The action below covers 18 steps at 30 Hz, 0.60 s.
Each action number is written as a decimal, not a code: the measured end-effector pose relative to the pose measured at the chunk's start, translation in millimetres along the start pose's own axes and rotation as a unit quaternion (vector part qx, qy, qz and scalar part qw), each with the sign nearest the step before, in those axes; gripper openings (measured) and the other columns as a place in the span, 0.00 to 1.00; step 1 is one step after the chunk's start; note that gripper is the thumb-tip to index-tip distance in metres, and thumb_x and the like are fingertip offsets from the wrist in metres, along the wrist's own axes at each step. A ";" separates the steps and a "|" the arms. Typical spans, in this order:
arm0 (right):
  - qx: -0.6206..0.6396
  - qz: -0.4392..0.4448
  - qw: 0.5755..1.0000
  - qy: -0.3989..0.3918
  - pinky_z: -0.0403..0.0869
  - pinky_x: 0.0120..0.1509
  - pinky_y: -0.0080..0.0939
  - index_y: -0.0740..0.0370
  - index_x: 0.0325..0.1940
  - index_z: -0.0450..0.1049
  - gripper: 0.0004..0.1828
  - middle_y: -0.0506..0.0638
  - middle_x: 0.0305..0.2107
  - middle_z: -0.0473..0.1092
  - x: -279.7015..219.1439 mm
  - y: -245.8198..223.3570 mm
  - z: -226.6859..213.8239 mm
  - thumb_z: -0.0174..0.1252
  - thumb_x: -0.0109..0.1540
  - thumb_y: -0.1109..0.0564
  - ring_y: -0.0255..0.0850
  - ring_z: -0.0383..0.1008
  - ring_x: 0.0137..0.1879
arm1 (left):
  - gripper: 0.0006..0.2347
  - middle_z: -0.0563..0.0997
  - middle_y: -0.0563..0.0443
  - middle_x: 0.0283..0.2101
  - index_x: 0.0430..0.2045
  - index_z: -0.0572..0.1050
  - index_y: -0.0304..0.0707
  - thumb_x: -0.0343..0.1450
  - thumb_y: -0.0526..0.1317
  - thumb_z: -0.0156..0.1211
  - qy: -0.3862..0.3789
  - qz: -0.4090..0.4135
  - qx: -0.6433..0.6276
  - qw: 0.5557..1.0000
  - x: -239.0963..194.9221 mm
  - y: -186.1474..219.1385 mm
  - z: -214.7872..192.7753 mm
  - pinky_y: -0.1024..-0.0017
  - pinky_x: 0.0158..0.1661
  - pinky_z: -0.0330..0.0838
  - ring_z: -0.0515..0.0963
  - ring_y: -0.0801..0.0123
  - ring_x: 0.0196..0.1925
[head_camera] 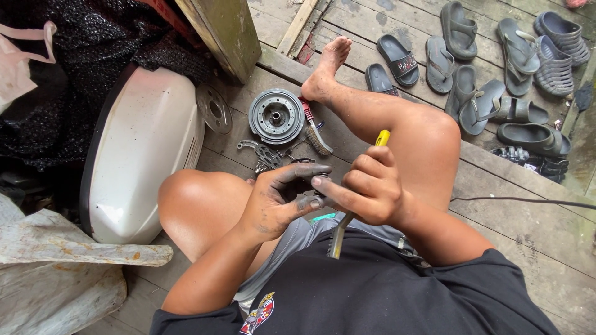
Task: The person sits on a wooden floor and uses a wire brush to clean a metal spring held in their left hand. They repeatedly scrub the spring's coils and rotate it to access different areas. Other mechanical parts and tools are visible on the floor nearby.
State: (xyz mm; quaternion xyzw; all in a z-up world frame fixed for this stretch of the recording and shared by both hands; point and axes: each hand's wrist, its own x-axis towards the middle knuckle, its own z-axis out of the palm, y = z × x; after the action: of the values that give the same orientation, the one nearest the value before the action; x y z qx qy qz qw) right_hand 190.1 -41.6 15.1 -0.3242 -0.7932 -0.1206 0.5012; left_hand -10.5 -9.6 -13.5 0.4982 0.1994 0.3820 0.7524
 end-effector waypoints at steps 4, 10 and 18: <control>0.009 -0.005 1.000 0.005 0.63 0.43 0.43 0.55 0.37 0.82 0.08 0.45 0.19 0.58 -2.1 0.6 1.7 0.58 0.67 0.56 0.39 0.57 0.24 | 0.20 0.81 0.35 0.40 0.47 0.79 0.22 0.63 0.33 0.76 -0.026 0.019 0.043 0.999 7.9 13.4 0.6 0.62 0.48 0.79 0.79 0.63 0.47; 0.002 -0.016 1.000 0.022 0.63 0.42 0.44 0.55 0.34 0.83 0.07 0.45 0.17 0.58 -9.7 2.1 5.0 0.61 0.65 0.57 0.39 0.56 0.24 | 0.19 0.79 0.38 0.40 0.42 0.80 0.26 0.63 0.40 0.77 -0.026 0.033 0.073 0.996 8.9 8.9 0.5 0.67 0.45 0.78 0.78 0.65 0.45; 0.211 0.190 0.948 -0.143 0.64 0.44 0.50 0.65 0.54 0.70 0.33 0.55 0.32 0.66 -5.5 13.0 -13.7 0.41 0.68 0.32 0.51 0.66 0.36 | 0.17 0.79 0.41 0.38 0.38 0.79 0.31 0.60 0.41 0.77 0.036 0.176 0.283 0.942 17.9 24.2 -15.8 0.63 0.46 0.74 0.80 0.55 0.42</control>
State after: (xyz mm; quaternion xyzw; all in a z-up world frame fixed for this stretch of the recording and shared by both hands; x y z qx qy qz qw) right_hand 209.8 -40.9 15.0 -0.3697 -0.7873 0.1951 0.4532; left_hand -19.0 18.9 3.1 0.7037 0.2352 0.4540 0.4932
